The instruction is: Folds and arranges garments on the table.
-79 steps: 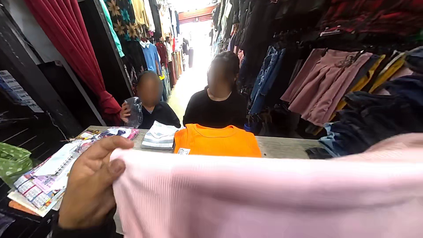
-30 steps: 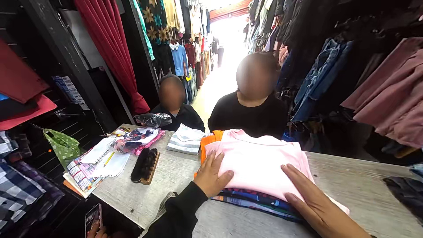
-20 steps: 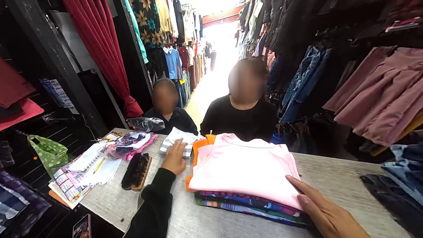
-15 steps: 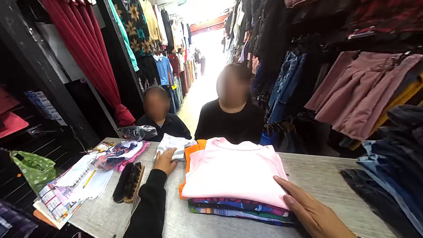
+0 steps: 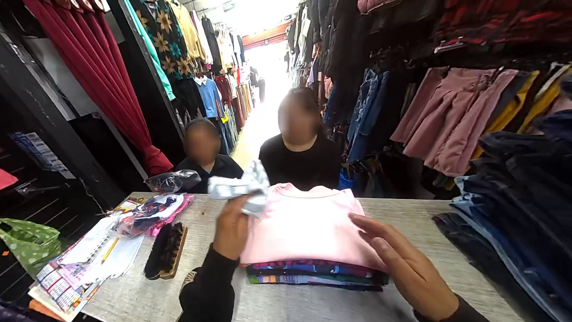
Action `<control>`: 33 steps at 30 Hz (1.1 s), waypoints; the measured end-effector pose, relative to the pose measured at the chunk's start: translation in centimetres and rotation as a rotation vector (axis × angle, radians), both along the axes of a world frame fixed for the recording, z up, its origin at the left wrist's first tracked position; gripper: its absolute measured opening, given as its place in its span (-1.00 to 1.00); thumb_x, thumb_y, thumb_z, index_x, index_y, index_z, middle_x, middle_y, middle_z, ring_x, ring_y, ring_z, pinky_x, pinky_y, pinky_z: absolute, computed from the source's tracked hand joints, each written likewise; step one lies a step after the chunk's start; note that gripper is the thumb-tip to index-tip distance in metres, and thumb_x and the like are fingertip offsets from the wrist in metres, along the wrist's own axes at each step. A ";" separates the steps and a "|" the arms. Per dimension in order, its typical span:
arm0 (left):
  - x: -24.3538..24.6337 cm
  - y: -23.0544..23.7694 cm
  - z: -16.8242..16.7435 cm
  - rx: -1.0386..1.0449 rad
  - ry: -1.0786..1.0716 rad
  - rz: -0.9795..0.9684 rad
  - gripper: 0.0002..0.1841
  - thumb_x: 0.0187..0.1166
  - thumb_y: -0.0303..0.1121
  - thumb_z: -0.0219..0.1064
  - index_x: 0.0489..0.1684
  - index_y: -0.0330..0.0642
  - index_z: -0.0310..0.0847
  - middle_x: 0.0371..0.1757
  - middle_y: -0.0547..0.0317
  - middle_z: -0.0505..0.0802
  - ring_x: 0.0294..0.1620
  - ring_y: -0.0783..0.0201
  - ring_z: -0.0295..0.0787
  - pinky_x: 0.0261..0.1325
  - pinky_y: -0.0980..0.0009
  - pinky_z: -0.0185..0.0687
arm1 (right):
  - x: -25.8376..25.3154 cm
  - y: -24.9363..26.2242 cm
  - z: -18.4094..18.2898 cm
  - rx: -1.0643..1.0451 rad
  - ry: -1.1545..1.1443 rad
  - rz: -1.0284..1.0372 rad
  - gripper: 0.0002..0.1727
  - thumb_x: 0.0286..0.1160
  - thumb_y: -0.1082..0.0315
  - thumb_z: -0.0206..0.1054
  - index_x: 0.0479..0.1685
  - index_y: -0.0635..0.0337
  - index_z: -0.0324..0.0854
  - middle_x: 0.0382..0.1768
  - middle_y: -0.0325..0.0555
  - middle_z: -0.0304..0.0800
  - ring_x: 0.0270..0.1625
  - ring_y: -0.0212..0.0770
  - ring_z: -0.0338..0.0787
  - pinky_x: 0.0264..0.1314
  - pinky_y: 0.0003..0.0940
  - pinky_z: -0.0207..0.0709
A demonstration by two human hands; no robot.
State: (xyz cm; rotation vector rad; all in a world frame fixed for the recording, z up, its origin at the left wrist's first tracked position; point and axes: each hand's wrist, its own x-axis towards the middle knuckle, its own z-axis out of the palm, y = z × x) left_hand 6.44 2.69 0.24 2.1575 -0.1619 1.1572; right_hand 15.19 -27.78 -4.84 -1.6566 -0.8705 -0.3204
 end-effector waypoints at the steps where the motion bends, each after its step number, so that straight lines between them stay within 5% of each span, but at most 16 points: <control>1: 0.1 -1.9 -0.2 0.187 0.009 -0.068 -0.68 0.58 -0.58 0.19 0.19 -0.36 0.77 0.22 -0.11 0.86 0.29 0.08 0.82 0.38 0.09 0.72 | -0.3 0.6 0.8 0.034 0.103 0.080 -0.15 0.67 -0.36 0.00 0.55 0.25 0.46 0.48 -0.04 0.67 0.49 -0.20 0.68 0.46 -0.21 0.65; 4: -0.6 -6.9 -0.7 0.509 0.225 -0.339 -0.56 0.54 -0.39 0.40 0.41 -0.23 0.68 0.41 -0.13 0.79 0.41 -0.07 0.76 0.42 -0.06 0.67 | -1.1 2.6 2.7 0.051 0.333 0.200 0.07 0.21 -0.40 0.45 0.60 0.24 0.33 0.30 -0.19 0.78 0.28 -0.33 0.81 0.28 -0.31 0.76; 6: -1.3 -7.7 -0.4 0.532 0.325 -0.452 -0.45 0.53 -0.18 0.47 0.45 -0.29 0.62 0.44 -0.19 0.75 0.50 -0.12 0.67 0.53 -0.09 0.55 | -1.3 3.0 3.2 0.052 0.407 0.209 -0.20 0.25 0.00 0.56 0.50 0.21 0.44 0.08 -0.21 0.90 0.05 -0.35 0.90 0.10 -0.38 0.83; 9: -0.8 -5.7 2.3 0.357 0.197 -0.409 -0.63 0.60 -0.29 0.39 0.23 -0.37 0.75 0.23 -0.09 0.87 0.31 0.12 0.83 0.42 0.18 0.71 | -1.3 3.0 3.9 0.191 0.514 0.191 -0.67 0.44 0.40 0.34 0.18 0.14 0.69 -0.21 -0.20 0.94 -0.28 -0.36 0.90 -0.25 -0.43 0.80; 14: 3.0 -3.5 7.2 0.379 0.325 -0.597 -0.20 0.24 -0.35 0.59 0.62 -0.34 0.45 0.57 -0.18 0.64 0.69 -0.07 0.44 0.75 -0.17 0.23 | -1.4 2.6 6.6 0.340 0.467 0.527 -0.76 0.43 0.27 0.50 0.06 -0.06 0.81 -0.13 -0.26 0.96 -0.08 -0.40 0.91 0.09 -0.40 0.81; 16: 3.7 -4.1 8.9 0.453 0.493 -0.672 -0.18 0.20 -0.35 0.65 0.62 -0.23 0.45 0.17 -0.01 0.88 0.35 0.03 0.74 0.59 -0.32 0.33 | -1.1 2.4 8.8 0.263 0.297 0.601 -0.75 0.48 0.24 0.48 0.12 -0.14 0.81 -0.11 -0.33 0.94 -0.09 -0.47 0.89 0.05 -0.47 0.80; 18: 5.6 -3.8 9.1 0.537 0.450 -0.770 -0.40 0.28 -0.32 0.62 0.38 -0.26 0.61 -0.37 0.10 0.87 -0.32 0.19 0.82 -0.11 0.01 0.75 | -0.4 2.0 11.3 0.217 0.138 0.575 -0.77 0.51 0.30 0.43 0.09 -0.19 0.79 -0.14 -0.43 0.93 -0.16 -0.55 0.86 -0.07 -0.56 0.79; 19: 7.6 -3.0 8.3 0.537 0.277 -0.859 -0.46 0.26 -0.27 0.62 0.27 -0.23 0.68 -0.44 0.22 0.84 -0.45 0.35 0.77 -0.36 0.25 0.76 | 0.0 1.8 12.4 0.204 0.096 0.568 -0.77 0.53 0.32 0.41 0.08 -0.18 0.78 -0.15 -0.45 0.92 -0.18 -0.56 0.85 -0.09 -0.57 0.79; 20: 9.2 -2.7 8.2 0.511 0.110 -0.927 -0.44 0.25 -0.23 0.63 0.27 -0.24 0.70 -0.33 0.23 0.86 -0.38 0.42 0.78 -0.34 0.38 0.76 | 0.5 1.6 13.4 0.187 0.082 0.581 -0.77 0.55 0.34 0.38 0.10 -0.16 0.76 -0.14 -0.44 0.92 -0.18 -0.56 0.85 -0.10 -0.58 0.79; 21: 9.9 -2.6 9.1 0.510 0.019 -0.958 -0.34 0.29 -0.15 0.63 0.40 -0.27 0.63 -0.03 0.10 0.88 -0.09 0.37 0.82 -0.07 0.39 0.80 | 0.8 1.5 14.4 0.161 0.074 0.612 -0.77 0.58 0.36 0.36 0.12 -0.13 0.75 -0.14 -0.43 0.92 -0.17 -0.55 0.86 -0.10 -0.58 0.79; 23: 6.8 -4.4 13.8 0.510 0.180 -0.926 0.00 0.23 -0.13 0.66 0.71 -0.41 0.23 0.53 -0.18 0.62 0.53 0.17 0.57 0.58 0.24 0.50 | 0.9 1.9 16.1 0.103 -0.001 0.672 -0.75 0.57 0.41 0.34 0.13 -0.08 0.74 -0.11 -0.44 0.91 -0.14 -0.57 0.85 -0.06 -0.61 0.78; 24: 5.1 -5.6 15.8 0.475 0.314 -0.906 0.07 0.13 -0.22 0.70 0.73 -0.42 0.16 0.56 -0.14 0.58 0.56 0.22 0.53 0.64 0.28 0.45 | 0.8 2.2 17.1 0.085 -0.069 0.681 -0.73 0.56 0.44 0.34 0.14 -0.06 0.74 -0.08 -0.47 0.90 -0.10 -0.58 0.84 -0.02 -0.61 0.77; 27: 2.3 -6.7 17.5 0.465 0.602 -0.757 -0.47 0.06 -0.42 0.72 0.07 -0.36 0.70 -0.11 0.10 0.90 -0.10 0.45 0.83 0.04 0.39 0.78 | 0.6 2.2 20.6 0.161 -0.182 0.593 -0.77 0.57 0.46 0.32 -0.01 -0.09 0.79 -0.08 -0.52 0.89 -0.08 -0.58 0.83 0.02 -0.58 0.76; 29: 1.6 -5.0 18.6 0.549 0.712 -0.620 -0.80 0.26 -0.42 0.59 -0.25 -0.28 0.78 -0.38 0.18 0.87 -0.37 0.45 0.78 -0.24 0.34 0.75 | 1.1 0.9 22.9 0.204 -0.170 0.454 -0.75 0.60 0.50 0.26 -0.02 -0.12 0.74 -0.10 -0.56 0.90 -0.09 -0.58 0.84 0.01 -0.58 0.77; 31: 0.7 -2.0 20.6 0.462 0.649 -0.475 -0.94 0.41 -0.43 0.46 -0.37 -0.22 0.75 -0.49 0.34 0.79 -0.49 0.57 0.66 -0.36 0.49 0.62 | 2.5 -0.6 24.3 0.227 -0.149 0.341 -0.73 0.62 0.50 0.23 -0.01 -0.13 0.74 -0.09 -0.58 0.90 -0.10 -0.59 0.85 0.02 -0.59 0.77; 33: 0.3 0.6 22.9 0.192 0.538 -0.456 -0.94 0.53 -0.48 0.34 -0.20 -0.15 0.73 -0.33 0.43 0.84 -0.31 0.59 0.77 -0.15 0.52 0.76 | 3.9 -1.5 24.8 0.256 -0.119 0.248 -0.76 0.60 0.50 0.26 -0.08 -0.15 0.69 -0.19 -0.60 0.89 -0.18 -0.61 0.84 -0.04 -0.60 0.77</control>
